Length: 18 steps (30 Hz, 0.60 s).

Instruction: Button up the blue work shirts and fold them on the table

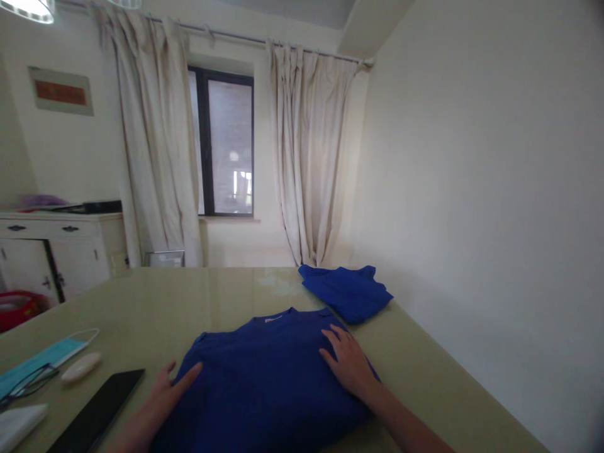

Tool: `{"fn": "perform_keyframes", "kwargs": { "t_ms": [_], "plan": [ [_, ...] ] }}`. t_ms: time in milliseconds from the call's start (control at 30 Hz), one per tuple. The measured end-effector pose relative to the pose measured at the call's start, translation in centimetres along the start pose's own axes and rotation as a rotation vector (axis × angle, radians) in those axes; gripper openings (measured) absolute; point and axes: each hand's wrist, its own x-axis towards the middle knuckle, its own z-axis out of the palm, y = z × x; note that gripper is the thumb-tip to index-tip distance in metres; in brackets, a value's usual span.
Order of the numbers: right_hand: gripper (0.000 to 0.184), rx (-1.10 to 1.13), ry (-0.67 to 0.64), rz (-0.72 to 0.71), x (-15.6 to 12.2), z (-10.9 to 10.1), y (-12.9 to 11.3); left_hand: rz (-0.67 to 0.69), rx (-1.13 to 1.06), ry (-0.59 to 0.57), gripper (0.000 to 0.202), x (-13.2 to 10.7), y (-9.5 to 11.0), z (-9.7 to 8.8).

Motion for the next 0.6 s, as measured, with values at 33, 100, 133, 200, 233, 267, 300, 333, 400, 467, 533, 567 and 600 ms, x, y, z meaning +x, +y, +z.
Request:
{"fn": "perform_keyframes", "kwargs": {
  "t_ms": [33, 100, 133, 200, 233, 267, 300, 333, 400, 467, 533, 567, 600],
  "plan": [
    [0.051, 0.009, -0.022, -0.036, 0.4, -0.1, -0.8, -0.064, -0.051, -0.023, 0.096, 0.3, 1.0, -0.1],
    [0.051, 0.016, -0.054, -0.092, 1.6, -0.1, -2.4, -0.102, -0.075, -0.027, 0.095, 1.1, 2.9, 0.1],
    [0.050, 0.007, -0.064, -0.111, 2.4, 0.0, -3.1, -0.071, -0.052, -0.007, 0.094, 1.5, 3.8, 0.3],
    [0.047, -0.029, -0.075, -0.126, 4.4, 0.3, -3.9, 0.063, 0.025, 0.026, 0.089, 2.1, 5.0, 0.8],
    [0.046, -0.050, -0.075, -0.125, 5.4, 0.5, -4.1, 0.151, 0.070, 0.025, 0.082, 2.3, 5.2, 1.0],
    [0.047, -0.071, -0.075, -0.118, 6.5, 0.7, -4.1, 0.243, 0.121, 0.014, 0.073, 2.5, 5.3, 1.2],
    [0.050, -0.088, -0.077, -0.109, 7.5, 0.8, -3.9, 0.323, 0.181, 0.002, 0.063, 2.6, 5.3, 1.3],
    [0.053, -0.103, -0.083, -0.101, 8.5, 1.0, -3.7, 0.386, 0.246, -0.001, 0.056, 2.7, 5.2, 1.4],
    [0.059, -0.130, -0.109, -0.091, 10.0, 1.2, -3.0, 0.466, 0.360, 0.025, 0.050, 2.7, 4.6, 1.6],
    [0.057, -0.155, -0.146, -0.091, 10.9, 1.3, -2.3, 0.509, 0.396, 0.048, 0.055, 2.6, 3.8, 1.6],
    [0.046, -0.171, -0.169, -0.096, 11.4, 1.1, -1.8, 0.551, 0.365, 0.038, 0.058, 2.5, 2.8, 1.5],
    [0.038, -0.176, -0.171, -0.100, 11.6, 1.0, -1.6, 0.567, 0.345, 0.030, 0.058, 2.4, 2.3, 1.3],
    [0.031, -0.179, -0.165, -0.103, 11.7, 0.7, -1.4, 0.577, 0.330, 0.032, 0.058, 2.3, 1.9, 1.1]
  ]
}}
